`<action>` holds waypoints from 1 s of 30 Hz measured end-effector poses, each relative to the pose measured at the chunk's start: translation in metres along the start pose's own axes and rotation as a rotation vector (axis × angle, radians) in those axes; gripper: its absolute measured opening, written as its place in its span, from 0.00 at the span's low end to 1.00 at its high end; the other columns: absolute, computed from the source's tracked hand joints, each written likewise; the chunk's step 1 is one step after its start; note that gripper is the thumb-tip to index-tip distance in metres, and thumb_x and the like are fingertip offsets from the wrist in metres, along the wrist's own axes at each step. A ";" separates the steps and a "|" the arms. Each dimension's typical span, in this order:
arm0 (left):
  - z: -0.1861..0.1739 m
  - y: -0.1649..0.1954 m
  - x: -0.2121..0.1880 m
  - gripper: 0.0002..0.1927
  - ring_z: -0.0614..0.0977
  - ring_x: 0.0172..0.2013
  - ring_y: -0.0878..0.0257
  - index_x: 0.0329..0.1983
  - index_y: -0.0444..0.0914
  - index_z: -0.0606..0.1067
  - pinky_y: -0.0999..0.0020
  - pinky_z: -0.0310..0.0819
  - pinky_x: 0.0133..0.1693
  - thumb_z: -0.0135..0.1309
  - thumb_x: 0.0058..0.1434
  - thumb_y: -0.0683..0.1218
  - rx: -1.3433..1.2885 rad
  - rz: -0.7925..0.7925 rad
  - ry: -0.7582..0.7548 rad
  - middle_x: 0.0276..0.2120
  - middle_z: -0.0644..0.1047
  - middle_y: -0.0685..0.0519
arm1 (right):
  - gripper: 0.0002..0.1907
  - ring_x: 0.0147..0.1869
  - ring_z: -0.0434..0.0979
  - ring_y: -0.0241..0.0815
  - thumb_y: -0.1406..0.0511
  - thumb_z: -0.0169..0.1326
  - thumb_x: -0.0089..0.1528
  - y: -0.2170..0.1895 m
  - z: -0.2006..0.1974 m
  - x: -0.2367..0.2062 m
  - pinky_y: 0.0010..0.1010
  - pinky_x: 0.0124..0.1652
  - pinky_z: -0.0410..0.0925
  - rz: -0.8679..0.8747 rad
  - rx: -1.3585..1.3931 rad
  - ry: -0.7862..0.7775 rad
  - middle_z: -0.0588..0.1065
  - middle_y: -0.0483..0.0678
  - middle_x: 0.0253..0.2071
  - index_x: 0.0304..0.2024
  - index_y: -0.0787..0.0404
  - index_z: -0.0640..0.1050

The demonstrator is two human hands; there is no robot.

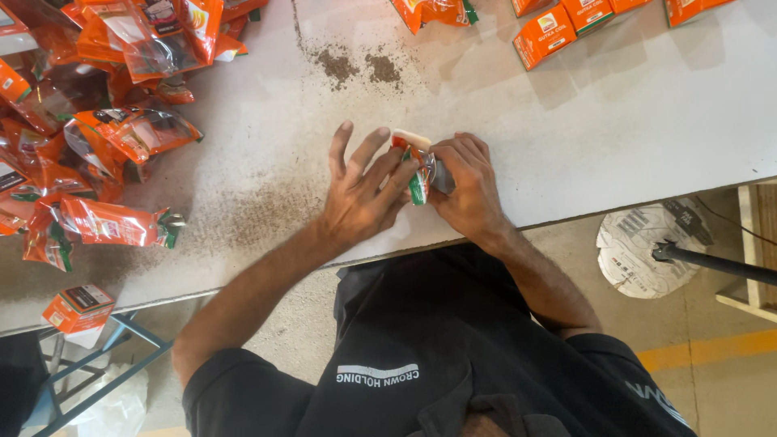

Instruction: The person picks up small orange spare-part packets from a pile on the workbench and places them one at a time into a small open cardboard box, folding the box flaps closed and setting finished boxes aside before starting the next box.

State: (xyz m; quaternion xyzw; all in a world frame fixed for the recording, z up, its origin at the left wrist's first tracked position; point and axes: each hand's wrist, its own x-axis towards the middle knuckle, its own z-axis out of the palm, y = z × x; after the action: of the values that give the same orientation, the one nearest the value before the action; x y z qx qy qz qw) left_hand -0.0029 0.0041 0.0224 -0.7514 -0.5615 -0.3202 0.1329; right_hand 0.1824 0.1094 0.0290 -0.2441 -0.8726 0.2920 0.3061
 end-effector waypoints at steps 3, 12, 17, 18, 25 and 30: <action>-0.001 0.011 0.009 0.16 0.53 0.71 0.38 0.52 0.41 0.78 0.32 0.38 0.71 0.65 0.63 0.47 -0.083 -0.187 -0.001 0.68 0.56 0.36 | 0.28 0.55 0.75 0.55 0.64 0.74 0.51 -0.002 0.001 0.000 0.51 0.63 0.63 -0.035 0.008 0.000 0.77 0.52 0.46 0.49 0.64 0.75; 0.006 0.008 0.028 0.18 0.82 0.28 0.62 0.54 0.32 0.63 0.68 0.77 0.27 0.53 0.64 0.39 -0.713 -0.794 -0.080 0.46 0.75 0.42 | 0.36 0.61 0.73 0.59 0.62 0.74 0.52 -0.006 0.003 -0.008 0.48 0.60 0.66 0.017 0.019 0.034 0.75 0.54 0.53 0.57 0.67 0.72; 0.019 0.006 0.028 0.05 0.80 0.22 0.63 0.40 0.32 0.71 0.68 0.72 0.24 0.56 0.67 0.38 -0.659 -0.807 -0.091 0.26 0.78 0.50 | 0.30 0.62 0.74 0.57 0.63 0.72 0.56 -0.010 0.003 -0.010 0.48 0.58 0.69 -0.096 -0.062 0.070 0.75 0.56 0.56 0.56 0.66 0.74; 0.018 0.005 0.028 0.05 0.80 0.22 0.63 0.41 0.32 0.71 0.69 0.72 0.25 0.56 0.68 0.38 -0.685 -0.829 -0.114 0.26 0.78 0.50 | 0.28 0.62 0.75 0.57 0.64 0.71 0.57 -0.011 0.002 -0.009 0.47 0.57 0.70 -0.131 -0.115 0.051 0.76 0.55 0.55 0.56 0.66 0.75; -0.007 -0.025 0.023 0.21 0.79 0.28 0.70 0.52 0.36 0.76 0.76 0.79 0.34 0.44 0.56 0.38 -1.417 -0.918 -0.355 0.31 0.79 0.54 | 0.23 0.60 0.76 0.57 0.68 0.66 0.58 -0.019 -0.002 -0.005 0.46 0.55 0.70 -0.150 -0.192 0.009 0.76 0.56 0.53 0.54 0.66 0.77; 0.006 -0.030 0.023 0.06 0.78 0.28 0.69 0.45 0.31 0.77 0.73 0.76 0.28 0.54 0.68 0.39 -1.308 -0.958 -0.327 0.32 0.79 0.50 | 0.23 0.62 0.76 0.57 0.70 0.66 0.57 -0.020 0.002 -0.004 0.46 0.57 0.71 -0.136 -0.214 0.038 0.77 0.56 0.54 0.54 0.65 0.76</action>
State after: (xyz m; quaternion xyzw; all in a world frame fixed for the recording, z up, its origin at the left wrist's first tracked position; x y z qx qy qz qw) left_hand -0.0247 0.0352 0.0274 -0.3933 -0.5337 -0.4908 -0.5653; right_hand 0.1789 0.0924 0.0392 -0.2209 -0.9074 0.1711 0.3139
